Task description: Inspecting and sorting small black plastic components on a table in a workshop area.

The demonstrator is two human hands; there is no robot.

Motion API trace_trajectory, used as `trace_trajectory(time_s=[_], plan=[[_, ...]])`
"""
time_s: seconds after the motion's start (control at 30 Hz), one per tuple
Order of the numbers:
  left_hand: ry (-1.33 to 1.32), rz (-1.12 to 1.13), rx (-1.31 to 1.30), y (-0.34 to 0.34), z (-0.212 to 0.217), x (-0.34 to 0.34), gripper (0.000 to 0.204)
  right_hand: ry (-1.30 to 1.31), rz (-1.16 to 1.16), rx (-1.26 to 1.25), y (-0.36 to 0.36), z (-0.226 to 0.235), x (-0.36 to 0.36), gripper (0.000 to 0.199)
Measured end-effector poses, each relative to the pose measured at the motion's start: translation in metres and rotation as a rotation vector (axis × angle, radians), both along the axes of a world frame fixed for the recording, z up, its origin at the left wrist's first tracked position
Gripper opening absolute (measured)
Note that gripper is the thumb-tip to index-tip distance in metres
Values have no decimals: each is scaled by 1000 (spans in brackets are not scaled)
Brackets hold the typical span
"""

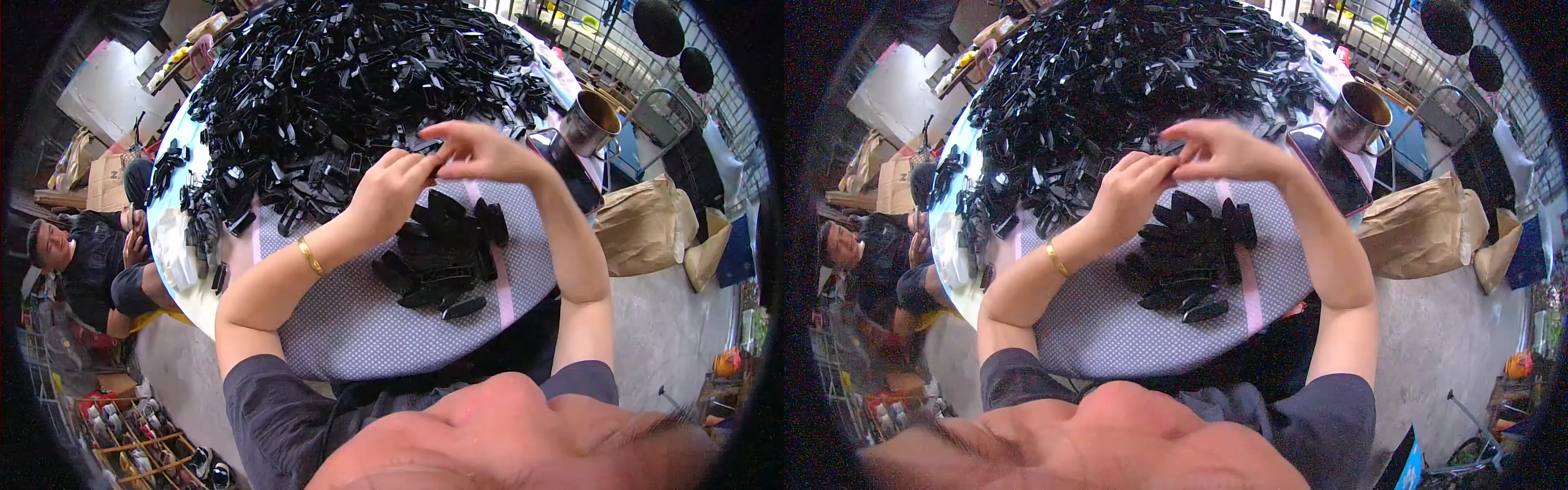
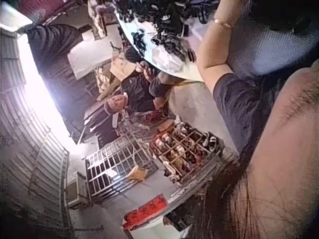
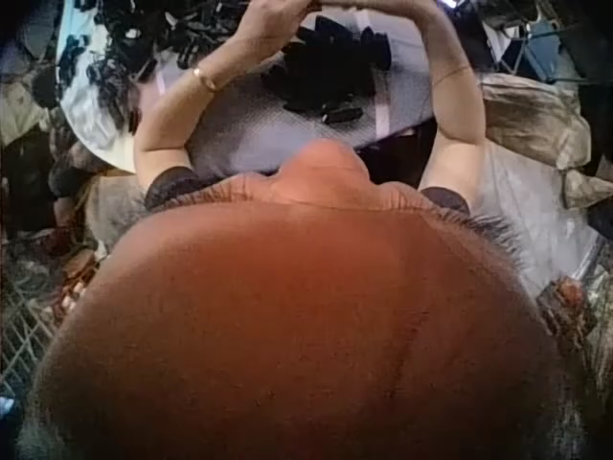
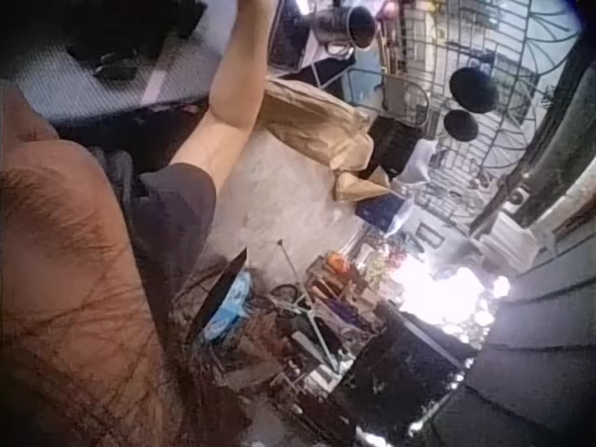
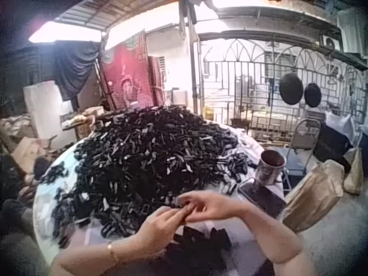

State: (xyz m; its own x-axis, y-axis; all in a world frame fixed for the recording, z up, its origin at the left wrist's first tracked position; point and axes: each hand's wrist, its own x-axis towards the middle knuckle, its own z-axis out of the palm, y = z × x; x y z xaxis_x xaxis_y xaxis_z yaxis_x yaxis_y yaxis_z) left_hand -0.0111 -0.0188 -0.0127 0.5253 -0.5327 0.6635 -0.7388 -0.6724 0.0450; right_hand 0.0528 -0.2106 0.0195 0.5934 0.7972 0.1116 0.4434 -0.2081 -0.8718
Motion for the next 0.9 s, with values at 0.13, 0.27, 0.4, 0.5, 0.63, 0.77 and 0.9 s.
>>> trace_trajectory(time_s=[0.13,0.27,0.4,0.5,0.63,0.77,0.9], plan=[[871,-36,-641,-8,8,6,21,-558,-545,-406,-59,0,37,29],[1264,-178,-1136,0,8,13,25,-572,-557,-650,-66,-16,46,28],[1275,-167,-1145,1,5,13,26,-574,-485,-728,-48,-22,46,23],[1274,-186,-1175,1,-2,17,26,-662,-441,-488,-30,-33,41,25],[1245,-138,-1191,5,-2,17,30,-738,-403,-252,-9,-33,27,31],[1148,-161,-1092,6,-5,19,30,-555,-412,-347,-21,-3,13,30],[1157,-180,-1059,5,-6,20,29,-634,-304,-419,-15,-26,21,24]])
